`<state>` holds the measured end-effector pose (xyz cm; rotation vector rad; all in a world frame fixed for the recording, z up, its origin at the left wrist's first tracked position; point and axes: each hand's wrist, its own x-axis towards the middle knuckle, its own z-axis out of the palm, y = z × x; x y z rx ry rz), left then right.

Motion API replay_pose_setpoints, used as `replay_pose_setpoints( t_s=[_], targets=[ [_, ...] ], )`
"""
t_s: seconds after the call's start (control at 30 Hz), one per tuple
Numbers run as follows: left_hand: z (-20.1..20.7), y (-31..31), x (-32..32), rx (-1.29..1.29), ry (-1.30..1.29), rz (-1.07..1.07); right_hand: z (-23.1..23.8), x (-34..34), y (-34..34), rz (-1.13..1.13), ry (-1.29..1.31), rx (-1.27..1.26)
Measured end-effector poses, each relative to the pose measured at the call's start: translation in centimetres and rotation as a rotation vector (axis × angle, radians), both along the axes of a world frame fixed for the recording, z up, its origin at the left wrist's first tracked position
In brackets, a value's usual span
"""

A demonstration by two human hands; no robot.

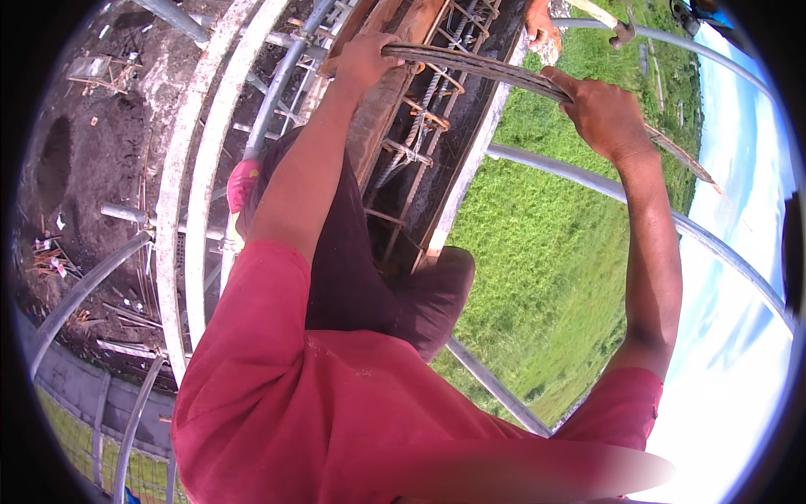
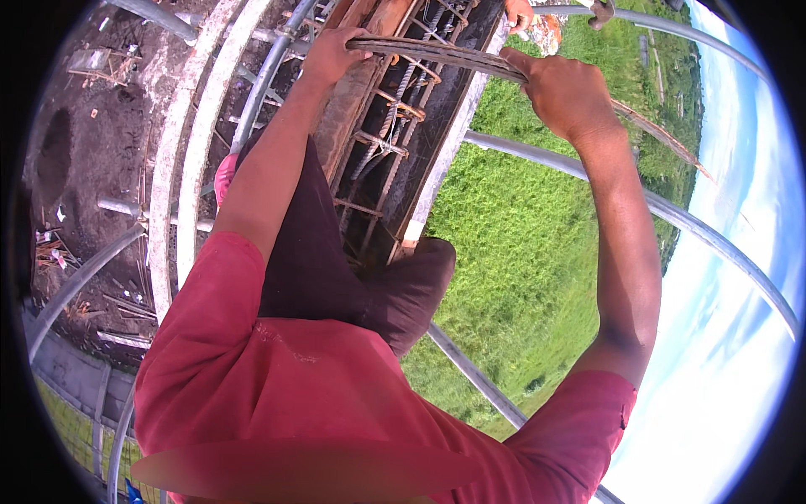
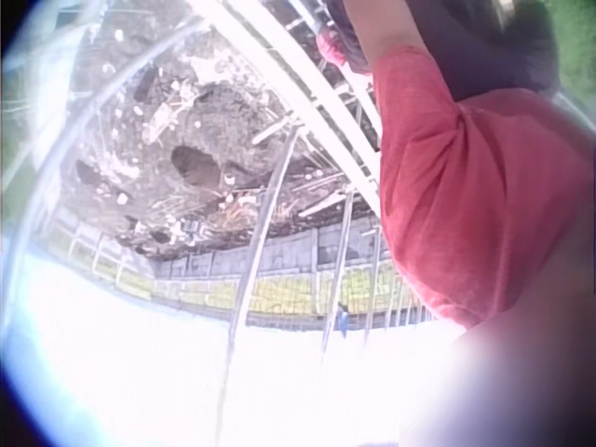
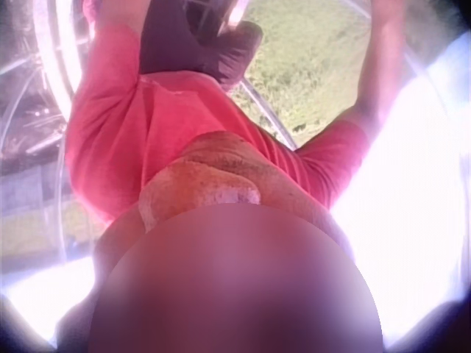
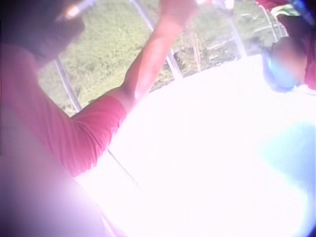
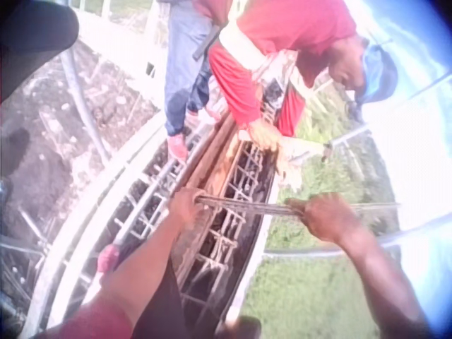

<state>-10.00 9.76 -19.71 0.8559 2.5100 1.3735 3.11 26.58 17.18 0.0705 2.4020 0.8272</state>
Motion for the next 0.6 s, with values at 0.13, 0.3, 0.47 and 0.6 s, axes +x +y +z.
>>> replay_pose_setpoints(
  t_s=[0.13, 0.3, 0.47, 0.6],
  targets=[
    [-0.2, -0.6, -1.7, 0.026, 0.190, -0.147, 0.5, -0.7, 0.6, 0.018, 0.075, -0.029],
    [-1.8, -0.2, -1.9, 0.083, 0.292, -0.156, 0.3, -1.7, 1.2, -0.009, 0.057, -0.073],
    [-2.4, -0.2, -1.6, -0.016, 0.205, -0.069, 0.3, -2.8, 1.2, 0.031, 0.068, -0.067],
    [-2.3, -0.2, -1.1, 0.093, 0.093, -0.064, 0.3, -1.8, 1.0, -0.027, 0.054, -0.033]
  ],
)
